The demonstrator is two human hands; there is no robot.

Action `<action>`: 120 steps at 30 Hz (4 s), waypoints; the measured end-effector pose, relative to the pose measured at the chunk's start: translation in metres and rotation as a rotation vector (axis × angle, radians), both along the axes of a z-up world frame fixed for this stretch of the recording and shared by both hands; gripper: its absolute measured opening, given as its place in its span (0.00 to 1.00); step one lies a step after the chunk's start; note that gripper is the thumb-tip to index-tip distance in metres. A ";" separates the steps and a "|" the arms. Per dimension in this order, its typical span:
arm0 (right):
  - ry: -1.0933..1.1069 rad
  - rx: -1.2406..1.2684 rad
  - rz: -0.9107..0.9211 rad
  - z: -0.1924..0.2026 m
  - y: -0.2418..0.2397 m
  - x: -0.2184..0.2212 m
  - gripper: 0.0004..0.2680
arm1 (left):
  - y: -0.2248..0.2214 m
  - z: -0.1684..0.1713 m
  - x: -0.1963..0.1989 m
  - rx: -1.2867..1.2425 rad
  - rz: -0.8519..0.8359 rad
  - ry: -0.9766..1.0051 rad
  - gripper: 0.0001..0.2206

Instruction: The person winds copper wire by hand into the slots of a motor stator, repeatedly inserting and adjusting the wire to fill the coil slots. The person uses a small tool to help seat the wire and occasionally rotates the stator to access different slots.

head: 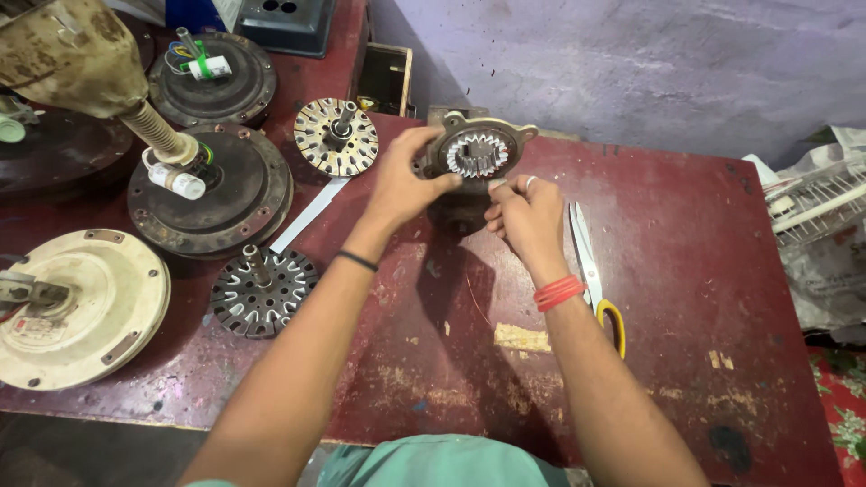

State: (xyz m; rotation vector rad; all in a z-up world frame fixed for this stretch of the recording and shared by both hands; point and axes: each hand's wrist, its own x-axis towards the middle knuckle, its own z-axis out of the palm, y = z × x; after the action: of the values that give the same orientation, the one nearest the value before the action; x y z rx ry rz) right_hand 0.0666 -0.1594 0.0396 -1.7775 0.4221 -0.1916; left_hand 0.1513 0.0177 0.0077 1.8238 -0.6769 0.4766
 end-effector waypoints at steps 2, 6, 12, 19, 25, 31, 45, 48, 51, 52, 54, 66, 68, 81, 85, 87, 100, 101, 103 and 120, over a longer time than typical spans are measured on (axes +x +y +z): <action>-0.013 0.008 -0.017 0.000 0.001 -0.001 0.08 | -0.016 -0.012 0.012 -0.162 -0.245 0.250 0.26; 0.003 -0.010 -0.056 -0.001 0.003 0.001 0.08 | -0.026 -0.022 0.031 -0.190 -0.454 0.520 0.18; -0.008 0.045 -0.043 -0.011 0.003 0.008 0.09 | -0.018 -0.018 0.045 -0.113 -0.602 0.629 0.17; -0.003 0.185 -0.050 -0.021 -0.002 0.012 0.07 | -0.020 -0.021 0.048 -0.126 -0.637 0.640 0.19; 0.015 0.193 -0.031 -0.016 -0.005 0.009 0.08 | -0.023 -0.024 0.047 -0.148 -0.606 0.631 0.18; 0.081 -0.350 -0.039 0.004 0.000 0.001 0.09 | -0.025 -0.020 0.035 -0.111 -0.413 0.467 0.19; -0.347 -0.248 -0.002 -0.007 -0.011 0.010 0.09 | -0.024 -0.023 0.033 -0.157 -0.484 0.509 0.18; -0.428 -0.243 0.051 -0.010 -0.014 0.012 0.12 | -0.023 -0.024 0.033 -0.161 -0.507 0.522 0.17; -0.460 -0.188 0.071 -0.012 -0.019 0.014 0.18 | -0.023 -0.024 0.035 -0.163 -0.510 0.551 0.18; -0.428 -0.202 0.100 -0.013 -0.022 0.015 0.17 | -0.024 -0.024 0.035 -0.156 -0.501 0.555 0.17; -0.363 -0.229 0.157 -0.015 -0.030 0.018 0.15 | -0.025 -0.025 0.034 -0.141 -0.481 0.563 0.17; -0.284 -0.078 0.323 -0.022 -0.049 0.044 0.09 | -0.029 -0.026 0.031 -0.188 -0.430 0.612 0.17; -0.349 -0.018 0.367 -0.022 -0.053 0.046 0.15 | -0.028 -0.026 0.031 -0.181 -0.417 0.614 0.17; -0.208 0.030 0.595 -0.024 -0.078 0.074 0.15 | -0.032 -0.027 0.028 -0.235 -0.410 0.650 0.16; -0.216 -0.077 0.605 -0.021 -0.076 0.075 0.15 | -0.030 -0.025 0.029 -0.159 -0.370 0.603 0.14; -0.306 -0.122 0.657 -0.018 -0.074 0.075 0.17 | -0.031 -0.023 0.028 -0.149 -0.349 0.612 0.14; -0.241 -0.342 0.119 -0.007 -0.034 -0.007 0.06 | -0.033 -0.024 0.027 -0.189 -0.364 0.673 0.14; -0.223 -0.395 0.105 -0.007 -0.033 -0.014 0.06 | -0.033 -0.024 0.027 -0.184 -0.361 0.654 0.14; -0.198 -0.513 0.091 -0.011 -0.032 -0.028 0.05 | -0.032 -0.022 0.025 -0.169 -0.349 0.633 0.15; -0.105 -0.595 0.172 0.006 -0.021 -0.058 0.16 | -0.030 -0.023 0.028 -0.119 -0.365 0.640 0.17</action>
State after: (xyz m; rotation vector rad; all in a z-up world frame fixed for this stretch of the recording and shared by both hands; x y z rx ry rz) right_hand 0.0089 -0.1799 0.0455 -2.3618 0.1363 -0.3103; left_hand 0.1791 -0.0120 -0.0156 1.5651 -0.4997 -0.2992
